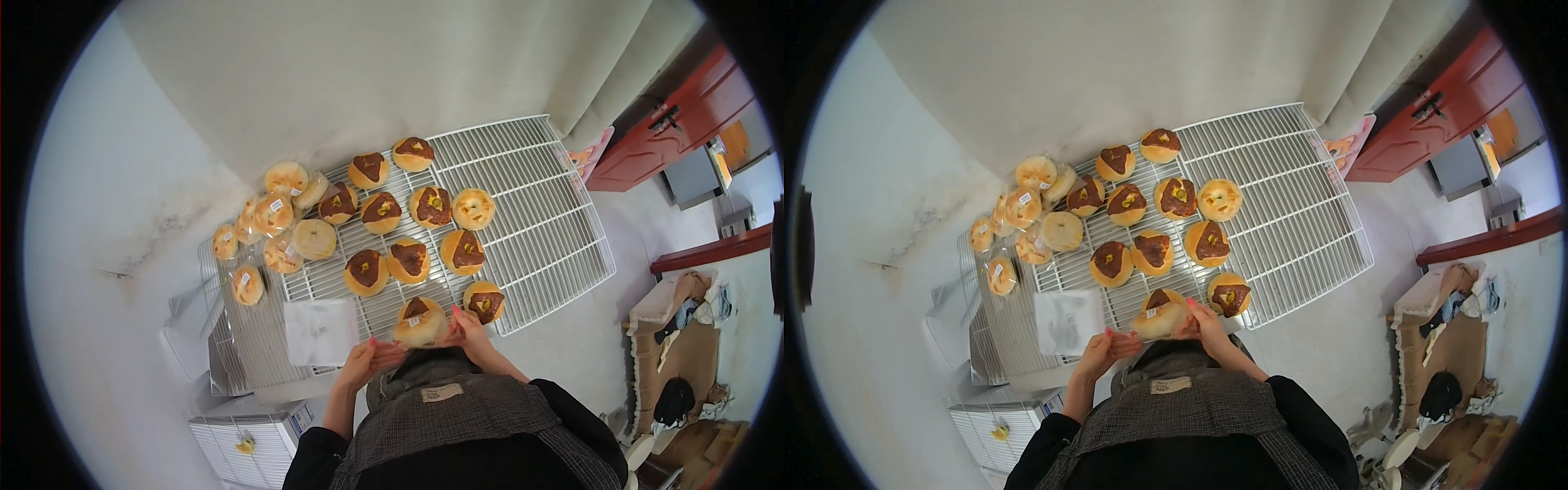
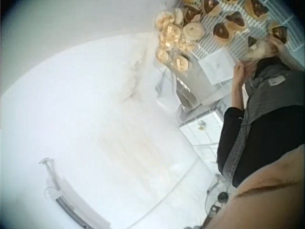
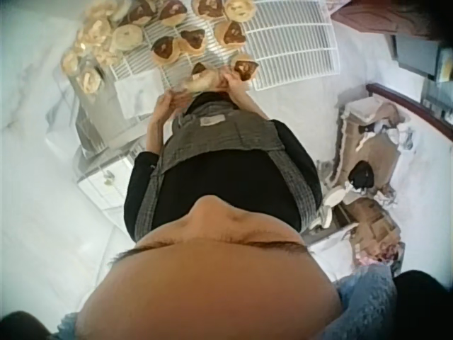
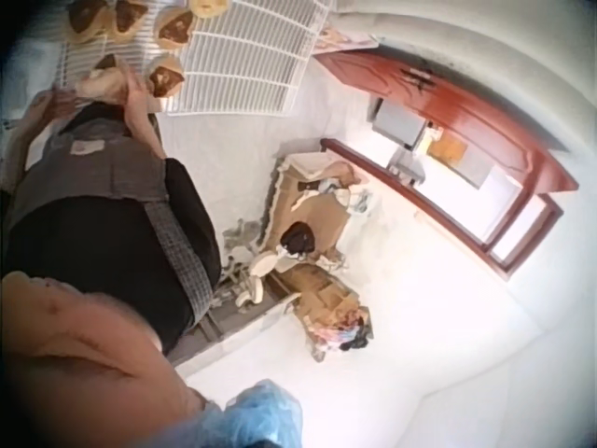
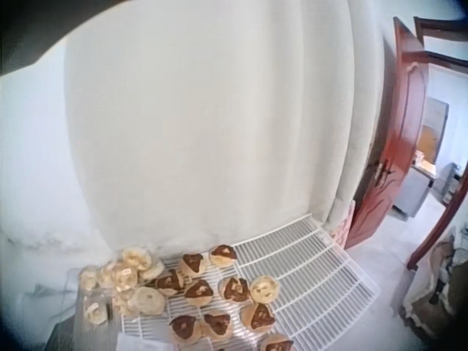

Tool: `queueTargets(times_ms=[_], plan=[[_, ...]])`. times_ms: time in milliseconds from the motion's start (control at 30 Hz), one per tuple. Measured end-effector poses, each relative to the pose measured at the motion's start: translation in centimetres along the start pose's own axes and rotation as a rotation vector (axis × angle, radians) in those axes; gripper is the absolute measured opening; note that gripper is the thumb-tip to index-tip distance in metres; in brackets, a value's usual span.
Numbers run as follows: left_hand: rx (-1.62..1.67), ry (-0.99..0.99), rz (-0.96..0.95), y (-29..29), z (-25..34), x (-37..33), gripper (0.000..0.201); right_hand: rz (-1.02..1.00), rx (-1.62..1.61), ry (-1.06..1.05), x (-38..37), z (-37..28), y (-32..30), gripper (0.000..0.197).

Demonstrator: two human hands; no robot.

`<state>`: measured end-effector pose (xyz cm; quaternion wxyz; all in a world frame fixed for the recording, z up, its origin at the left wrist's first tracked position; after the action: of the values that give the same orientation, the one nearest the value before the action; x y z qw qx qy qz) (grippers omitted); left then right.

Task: The person packages freshly baked pastries by hand. They pick up each pastry from a wire cooling rack, place it into a clear plastic bag, and then set the packaged item back onto the rack. The process is repeated for multiple pastries throughout the clip.

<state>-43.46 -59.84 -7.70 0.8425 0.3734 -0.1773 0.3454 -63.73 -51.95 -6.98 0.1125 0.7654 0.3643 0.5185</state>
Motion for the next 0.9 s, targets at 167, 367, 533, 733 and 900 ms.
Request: queueTargets(times_ms=[167, 367, 533, 733, 900], plan=[[-0.134, 0.048, 0.154, -0.8, -0.4, -1.0, 0.029, -0.216, 0.305, -0.077, -0.8, -0.7, -0.4, 0.010], [-0.961, 0.648, 0.762, -1.6, 3.2, -5.4, 0.025, -0.127, 1.112, -0.998, -5.4, -3.0, 1.4, 0.021], [-1.360, 0.705, 0.723, -0.9, 4.5, -9.4, 0.028, -0.082, 1.432, -1.243, -8.6, -1.9, 0.0, 0.024], [-1.503, 0.604, 0.556, 0.3, 4.3, -7.9, 0.047, -0.085, 1.247, -0.739, -5.6, -0.8, -4.0, 0.021], [-0.947, 0.636, 0.952, -2.9, 9.2, -1.3, 0.057, -0.210, 1.168, -0.139, -1.4, 7.2, -17.9, 0.025]])
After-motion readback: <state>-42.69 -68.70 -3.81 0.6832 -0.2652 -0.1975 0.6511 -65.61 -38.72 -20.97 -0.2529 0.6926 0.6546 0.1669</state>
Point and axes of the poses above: each hand's wrist, its own x-axis away from the middle knuckle, its own y-axis out of the palm, z = x × y, the point moved 6 cm from there along -x, towards the middle knuckle, and after that the axes turned 7 degrees about -x, right-handed, at the moved point
